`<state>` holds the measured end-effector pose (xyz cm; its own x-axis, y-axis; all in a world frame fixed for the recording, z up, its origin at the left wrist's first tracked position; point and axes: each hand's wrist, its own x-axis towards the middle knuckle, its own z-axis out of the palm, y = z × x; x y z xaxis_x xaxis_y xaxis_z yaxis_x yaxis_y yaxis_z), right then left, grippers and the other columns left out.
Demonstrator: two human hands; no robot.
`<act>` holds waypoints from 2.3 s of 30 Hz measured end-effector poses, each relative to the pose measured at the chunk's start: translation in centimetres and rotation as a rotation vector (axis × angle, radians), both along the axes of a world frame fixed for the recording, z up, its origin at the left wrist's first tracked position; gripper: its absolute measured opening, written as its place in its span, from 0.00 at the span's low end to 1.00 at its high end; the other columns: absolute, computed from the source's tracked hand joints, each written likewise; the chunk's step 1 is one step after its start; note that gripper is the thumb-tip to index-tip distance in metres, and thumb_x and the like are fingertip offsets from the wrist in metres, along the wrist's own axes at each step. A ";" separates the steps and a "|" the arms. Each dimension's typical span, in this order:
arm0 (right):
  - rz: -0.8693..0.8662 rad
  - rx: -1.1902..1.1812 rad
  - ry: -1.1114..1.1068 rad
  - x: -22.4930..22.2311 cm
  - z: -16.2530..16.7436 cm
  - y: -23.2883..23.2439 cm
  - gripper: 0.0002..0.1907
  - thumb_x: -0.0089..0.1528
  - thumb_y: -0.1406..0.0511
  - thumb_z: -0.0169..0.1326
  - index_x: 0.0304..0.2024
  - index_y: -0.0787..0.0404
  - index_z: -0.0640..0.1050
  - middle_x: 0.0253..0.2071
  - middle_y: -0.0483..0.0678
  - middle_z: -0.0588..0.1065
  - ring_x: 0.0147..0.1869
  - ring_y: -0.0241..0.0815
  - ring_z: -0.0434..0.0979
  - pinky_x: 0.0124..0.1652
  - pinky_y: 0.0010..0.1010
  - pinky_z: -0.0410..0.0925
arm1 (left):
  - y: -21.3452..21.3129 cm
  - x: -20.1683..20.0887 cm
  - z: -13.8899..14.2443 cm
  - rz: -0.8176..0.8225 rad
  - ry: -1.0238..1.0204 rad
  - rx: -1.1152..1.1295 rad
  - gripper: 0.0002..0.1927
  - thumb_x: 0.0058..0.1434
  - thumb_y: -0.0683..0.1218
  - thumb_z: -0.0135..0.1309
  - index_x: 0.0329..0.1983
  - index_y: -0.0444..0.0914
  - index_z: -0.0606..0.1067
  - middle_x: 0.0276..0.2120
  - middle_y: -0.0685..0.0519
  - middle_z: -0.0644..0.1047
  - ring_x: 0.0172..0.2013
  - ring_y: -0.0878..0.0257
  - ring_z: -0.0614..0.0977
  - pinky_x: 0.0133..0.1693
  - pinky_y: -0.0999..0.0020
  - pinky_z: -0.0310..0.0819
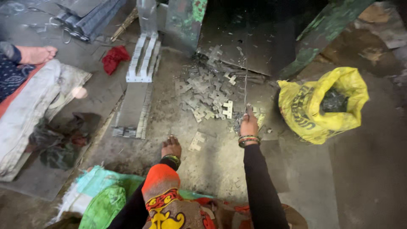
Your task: The person sits on the floor and repeatedly picks up small metal pieces, stacks them in the hand, and places the stack onto a growing pile. The person also uses a long metal rod to sweep and gather scattered pieces from the floor.
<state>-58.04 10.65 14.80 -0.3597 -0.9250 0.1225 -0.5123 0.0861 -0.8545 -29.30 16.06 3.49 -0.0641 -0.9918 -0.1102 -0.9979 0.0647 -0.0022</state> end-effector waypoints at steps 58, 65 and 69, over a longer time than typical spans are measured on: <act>1.092 -0.155 1.370 18.0 -13.6 -5.2 0.34 0.47 0.60 0.63 0.58 0.41 0.78 0.63 0.52 0.70 0.70 0.50 0.62 0.62 0.50 0.60 | 12.0 2.3 -5.7 0.437 2.312 0.268 0.23 0.76 0.50 0.51 0.66 0.30 0.75 0.45 0.45 0.80 0.46 0.56 0.81 0.53 0.59 0.75; 1.324 0.208 1.360 15.5 -12.2 -7.3 0.24 0.59 0.60 0.61 0.59 0.46 0.76 0.60 0.48 0.71 0.69 0.46 0.66 0.64 0.45 0.60 | 10.9 3.6 -5.0 0.633 2.365 0.476 0.21 0.72 0.52 0.49 0.61 0.35 0.75 0.42 0.52 0.82 0.40 0.63 0.80 0.45 0.63 0.75; 1.269 -0.245 1.391 15.6 -12.8 -7.2 0.32 0.54 0.65 0.64 0.62 0.41 0.78 0.61 0.49 0.71 0.64 0.46 0.67 0.58 0.44 0.61 | 10.0 4.6 -5.3 0.730 2.317 0.468 0.20 0.72 0.52 0.48 0.59 0.37 0.76 0.41 0.52 0.82 0.37 0.64 0.78 0.43 0.65 0.74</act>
<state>-42.46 3.48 1.99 0.8800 -0.4463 -0.1625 -0.4062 -0.8845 0.2296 -24.74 26.01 -1.76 -0.1607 -0.8477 -0.5056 0.7271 -0.4480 0.5201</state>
